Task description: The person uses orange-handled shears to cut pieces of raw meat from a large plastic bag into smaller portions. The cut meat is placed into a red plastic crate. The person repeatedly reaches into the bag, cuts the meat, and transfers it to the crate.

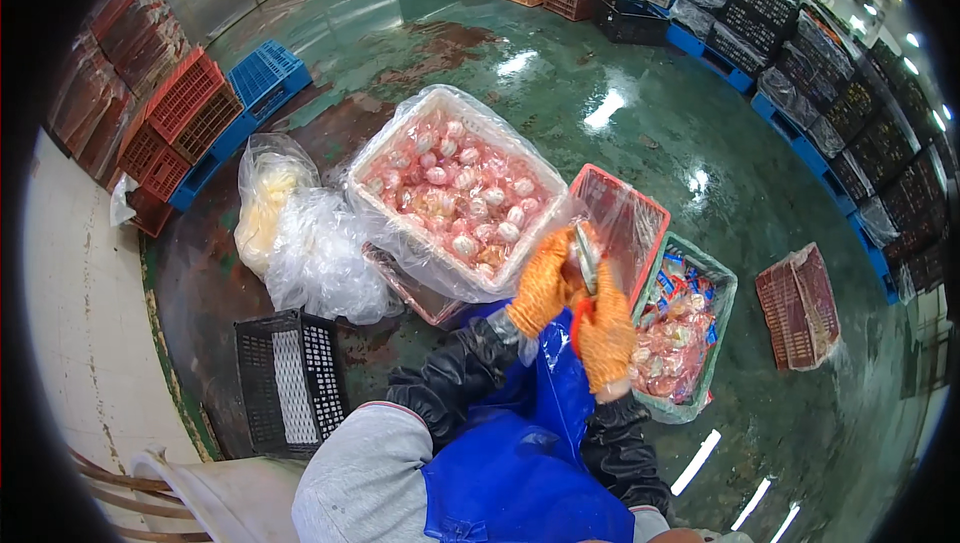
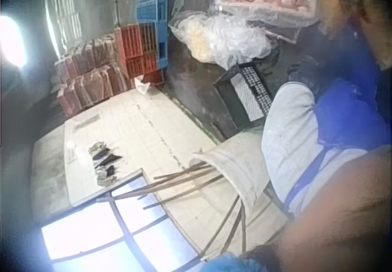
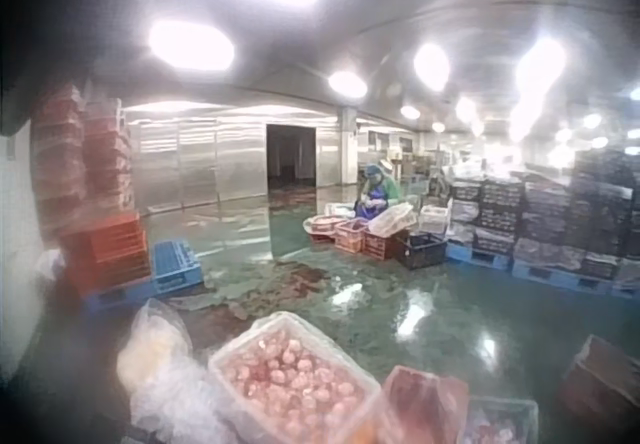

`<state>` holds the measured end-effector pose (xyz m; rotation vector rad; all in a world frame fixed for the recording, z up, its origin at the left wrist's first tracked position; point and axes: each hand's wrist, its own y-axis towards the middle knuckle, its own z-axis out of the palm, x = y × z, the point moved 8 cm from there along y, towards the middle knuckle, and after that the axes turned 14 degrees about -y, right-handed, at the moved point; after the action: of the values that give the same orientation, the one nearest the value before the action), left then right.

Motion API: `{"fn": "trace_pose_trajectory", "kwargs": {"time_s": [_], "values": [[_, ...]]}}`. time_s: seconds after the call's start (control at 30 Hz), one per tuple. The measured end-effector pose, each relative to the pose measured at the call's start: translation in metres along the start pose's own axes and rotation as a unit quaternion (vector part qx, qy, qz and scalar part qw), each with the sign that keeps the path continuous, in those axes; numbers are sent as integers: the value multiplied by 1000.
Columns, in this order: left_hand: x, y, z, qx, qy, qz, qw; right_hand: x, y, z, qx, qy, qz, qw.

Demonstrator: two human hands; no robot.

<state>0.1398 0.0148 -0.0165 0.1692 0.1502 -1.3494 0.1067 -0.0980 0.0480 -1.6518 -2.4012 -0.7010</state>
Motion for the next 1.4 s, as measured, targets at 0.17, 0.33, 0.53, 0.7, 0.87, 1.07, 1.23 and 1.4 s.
{"fn": "trace_pose_trajectory", "kwargs": {"time_s": [0.17,0.33,0.53,0.7,0.87,1.07,1.23,1.4], "values": [[-9,-13,6,-35,48,13,998,-22,-15,-2,-67,341,96,933],[26,-34,8,44,110,-120,986,-40,-5,8,-29,480,127,867],[33,-46,9,5,344,-166,924,-38,-15,12,-3,578,167,799],[25,-51,14,-33,367,-133,920,-24,-12,2,9,555,151,818],[23,-51,15,-38,336,-97,936,-33,-14,16,28,569,181,802],[5,-33,-3,-30,423,64,904,-35,-11,16,21,607,176,775],[-18,-23,-25,-175,295,18,939,-31,-31,15,104,447,108,882],[-31,-17,-2,-102,479,196,849,-21,-38,24,166,320,83,929]]}}
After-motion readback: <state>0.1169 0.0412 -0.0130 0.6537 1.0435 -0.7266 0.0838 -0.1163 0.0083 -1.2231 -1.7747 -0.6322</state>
